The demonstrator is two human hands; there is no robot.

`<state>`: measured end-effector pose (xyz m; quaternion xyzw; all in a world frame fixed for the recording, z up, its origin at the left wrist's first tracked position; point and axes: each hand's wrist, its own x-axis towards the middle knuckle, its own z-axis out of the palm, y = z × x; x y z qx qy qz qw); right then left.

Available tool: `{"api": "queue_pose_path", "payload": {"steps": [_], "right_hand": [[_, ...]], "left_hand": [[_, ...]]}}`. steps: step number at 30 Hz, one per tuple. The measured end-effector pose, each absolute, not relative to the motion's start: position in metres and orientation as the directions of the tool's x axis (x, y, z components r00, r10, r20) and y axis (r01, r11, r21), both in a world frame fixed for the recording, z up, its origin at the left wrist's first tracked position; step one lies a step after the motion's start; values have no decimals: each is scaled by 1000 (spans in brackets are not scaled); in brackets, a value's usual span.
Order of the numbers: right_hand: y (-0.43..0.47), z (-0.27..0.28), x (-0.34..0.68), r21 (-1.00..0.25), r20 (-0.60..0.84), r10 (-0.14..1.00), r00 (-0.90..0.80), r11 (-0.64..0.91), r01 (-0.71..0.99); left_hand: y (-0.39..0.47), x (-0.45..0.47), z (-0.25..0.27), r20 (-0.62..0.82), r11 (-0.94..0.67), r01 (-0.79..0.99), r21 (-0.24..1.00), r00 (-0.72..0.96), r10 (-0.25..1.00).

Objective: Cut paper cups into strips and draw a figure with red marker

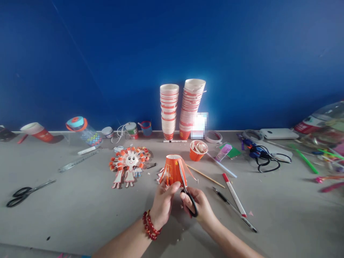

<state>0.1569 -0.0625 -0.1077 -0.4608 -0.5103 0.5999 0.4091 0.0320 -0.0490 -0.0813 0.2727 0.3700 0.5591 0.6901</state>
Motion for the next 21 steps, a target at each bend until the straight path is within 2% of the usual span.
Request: {"api": "queue_pose_path", "payload": {"steps": [4, 9, 14, 16, 18, 21], "right_hand": [[-62, -107, 158, -989, -147, 957, -250, -151, 5], [-61, -106, 158, -990, -140, 968, -207, -136, 32], [-63, -98, 159, -990, -136, 944, -300, -139, 13], [-66, -94, 163, -998, -60, 945, -321, -67, -13], [-67, -89, 169, -996, 76, 959, -275, 84, 15], [-62, -82, 181, -965, 230, 973, -35, 232, 121]], "left_hand": [[-50, 32, -81, -175, 233, -613, 755, 154, 972], [-48, 32, -80, -175, 198, -640, 743, 101, 979], [-45, 31, -80, -220, 237, -676, 698, 113, 969], [-43, 29, -79, -200, 226, -694, 684, 120, 973], [-41, 28, -79, -164, 190, -704, 685, 105, 981], [-39, 26, -79, -170, 181, -738, 650, 92, 981]]}}
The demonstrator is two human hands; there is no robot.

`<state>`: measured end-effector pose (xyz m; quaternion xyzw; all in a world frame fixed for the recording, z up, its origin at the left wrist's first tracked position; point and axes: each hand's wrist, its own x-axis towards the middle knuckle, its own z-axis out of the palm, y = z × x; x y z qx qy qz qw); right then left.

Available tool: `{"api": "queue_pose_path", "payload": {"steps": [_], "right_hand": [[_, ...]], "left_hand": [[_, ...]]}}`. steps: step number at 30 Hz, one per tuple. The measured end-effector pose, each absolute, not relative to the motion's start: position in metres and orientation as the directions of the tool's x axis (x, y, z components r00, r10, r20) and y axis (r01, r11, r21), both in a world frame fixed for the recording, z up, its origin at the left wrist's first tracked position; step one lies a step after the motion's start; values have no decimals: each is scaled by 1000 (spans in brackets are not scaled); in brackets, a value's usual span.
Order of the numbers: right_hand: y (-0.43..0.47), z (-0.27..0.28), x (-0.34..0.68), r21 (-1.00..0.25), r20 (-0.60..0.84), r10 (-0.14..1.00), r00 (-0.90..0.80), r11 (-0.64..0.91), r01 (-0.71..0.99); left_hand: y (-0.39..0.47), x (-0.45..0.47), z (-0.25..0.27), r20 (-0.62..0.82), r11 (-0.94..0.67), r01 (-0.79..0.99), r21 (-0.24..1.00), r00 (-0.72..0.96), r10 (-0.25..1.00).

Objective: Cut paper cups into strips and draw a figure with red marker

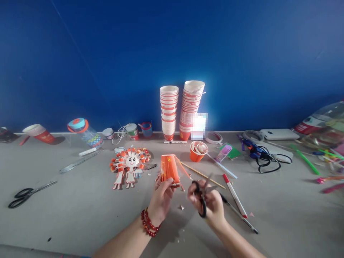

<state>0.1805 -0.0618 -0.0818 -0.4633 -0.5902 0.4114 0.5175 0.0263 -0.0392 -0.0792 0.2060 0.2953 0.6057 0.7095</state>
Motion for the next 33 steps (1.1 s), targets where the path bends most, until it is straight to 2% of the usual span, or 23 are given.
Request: {"api": "queue_pose_path", "payload": {"steps": [3, 5, 8, 11, 13, 15, 17, 19, 22, 24, 27, 29, 33], "right_hand": [[-50, -76, 188, -933, 321, 934, 155, 283, 222], [-44, -75, 190, -903, 348, 927, 138, 292, 316], [-40, -82, 187, -878, 317, 940, 127, 240, 414], [-38, -93, 186, -947, 210, 956, 204, 146, 286], [-36, -98, 187, -978, 151, 963, 222, 113, 174], [-33, -99, 188, -995, 96, 972, 215, 85, 61], [-32, -97, 188, -996, 11, 977, 214, 30, -86], [-32, -93, 187, -972, -85, 973, 214, -34, -232], [-33, -88, 184, -939, -158, 970, 186, -90, -332], [-34, -85, 182, -926, -178, 972, 152, -114, -359], [-37, -83, 178, -901, -229, 968, 99, -172, -399], [-40, -84, 175, -875, -279, 959, 51, -232, -425], [-46, -84, 169, -848, -330, 944, -27, -309, -430]], "left_hand": [[-40, 25, -79, -199, 248, -770, 589, 159, 967], [-42, 25, -78, -208, 304, -761, 573, 224, 952], [-44, 24, -76, -201, 356, -744, 565, 294, 934], [-45, 24, -72, -94, 324, -703, 633, 346, 934], [-47, 23, -70, -6, 262, -600, 756, 394, 919], [-50, 22, -69, 25, 147, -391, 909, 403, 915], [-55, 19, -69, 68, -23, -143, 989, 313, 947], [-58, 15, -70, 209, -210, -5, 978, 158, 965], [-56, 7, -71, 461, -462, 13, 887, -94, 883], [-50, 4, -69, 539, -531, 96, 842, -177, 823], [-40, 6, -68, 490, -464, 208, 861, -98, 866], [-34, 8, -71, 444, -433, 206, 878, -8, 896], [-31, 10, -78, 477, -488, 188, 852, 104, 873]]}}
